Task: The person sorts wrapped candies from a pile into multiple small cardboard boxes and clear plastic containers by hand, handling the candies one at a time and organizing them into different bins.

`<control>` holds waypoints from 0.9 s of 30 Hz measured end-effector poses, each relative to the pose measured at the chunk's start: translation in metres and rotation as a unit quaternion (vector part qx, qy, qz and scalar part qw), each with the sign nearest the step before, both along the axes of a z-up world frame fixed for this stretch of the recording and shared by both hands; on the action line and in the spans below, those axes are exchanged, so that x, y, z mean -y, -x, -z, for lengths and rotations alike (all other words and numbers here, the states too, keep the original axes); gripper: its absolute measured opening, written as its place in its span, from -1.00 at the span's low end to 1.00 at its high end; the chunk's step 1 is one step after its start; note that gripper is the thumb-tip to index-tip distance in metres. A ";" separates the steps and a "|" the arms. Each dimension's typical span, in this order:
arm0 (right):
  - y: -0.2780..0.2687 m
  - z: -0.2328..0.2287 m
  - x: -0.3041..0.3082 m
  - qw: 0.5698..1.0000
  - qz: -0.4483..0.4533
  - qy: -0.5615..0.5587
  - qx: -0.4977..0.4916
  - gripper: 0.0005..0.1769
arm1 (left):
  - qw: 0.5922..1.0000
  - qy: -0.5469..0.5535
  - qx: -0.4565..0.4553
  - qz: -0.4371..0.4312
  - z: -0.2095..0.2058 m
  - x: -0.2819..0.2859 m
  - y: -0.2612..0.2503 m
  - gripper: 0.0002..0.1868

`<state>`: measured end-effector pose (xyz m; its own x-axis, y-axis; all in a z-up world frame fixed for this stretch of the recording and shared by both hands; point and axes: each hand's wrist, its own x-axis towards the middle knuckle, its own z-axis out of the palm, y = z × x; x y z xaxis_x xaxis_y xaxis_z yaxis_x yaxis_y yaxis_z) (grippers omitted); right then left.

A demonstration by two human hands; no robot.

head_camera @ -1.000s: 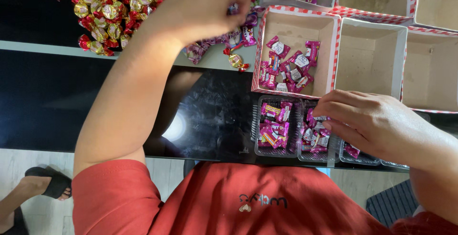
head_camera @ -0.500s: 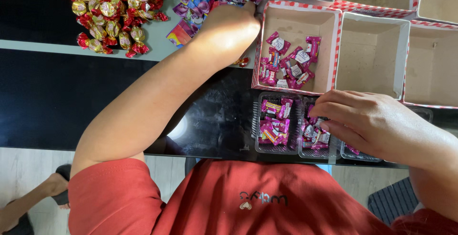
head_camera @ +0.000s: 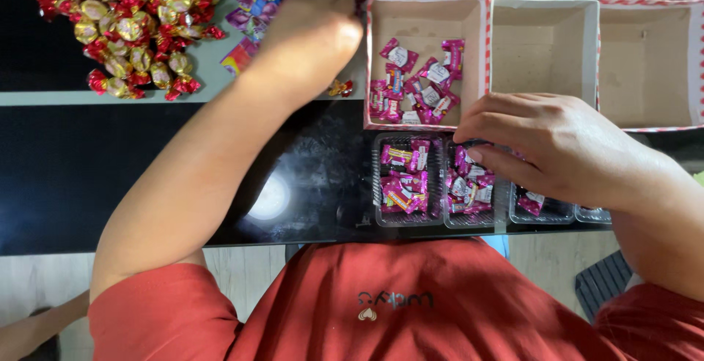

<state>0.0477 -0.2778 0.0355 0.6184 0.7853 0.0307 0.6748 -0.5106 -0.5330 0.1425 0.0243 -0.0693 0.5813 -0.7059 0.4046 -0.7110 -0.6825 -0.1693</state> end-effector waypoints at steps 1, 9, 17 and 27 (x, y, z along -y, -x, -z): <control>0.000 0.000 0.001 1.000 -0.003 -0.013 0.002 -0.76 | 0.999 0.035 -0.034 0.000 -0.014 -0.006 0.001 -0.95; 0.001 -0.003 0.014 0.999 0.031 -0.022 -0.009 -0.79 | 0.888 0.252 -0.384 -0.021 -0.109 0.005 0.022 -0.80; -0.002 0.001 0.013 1.000 0.030 -0.003 0.008 -0.80 | 0.921 0.250 -0.297 0.010 -0.081 -0.001 0.017 -0.83; -0.045 0.008 -0.048 0.996 -0.075 -0.001 0.055 -0.82 | 0.929 0.078 -0.339 -0.128 -0.035 -0.086 0.040 -0.79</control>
<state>0.0923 -0.2296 0.0270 0.4872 0.8683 0.0930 0.7976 -0.3990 -0.4524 0.1028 0.1099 -0.0338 0.8802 -0.4737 -0.0293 -0.4300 -0.8222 0.3730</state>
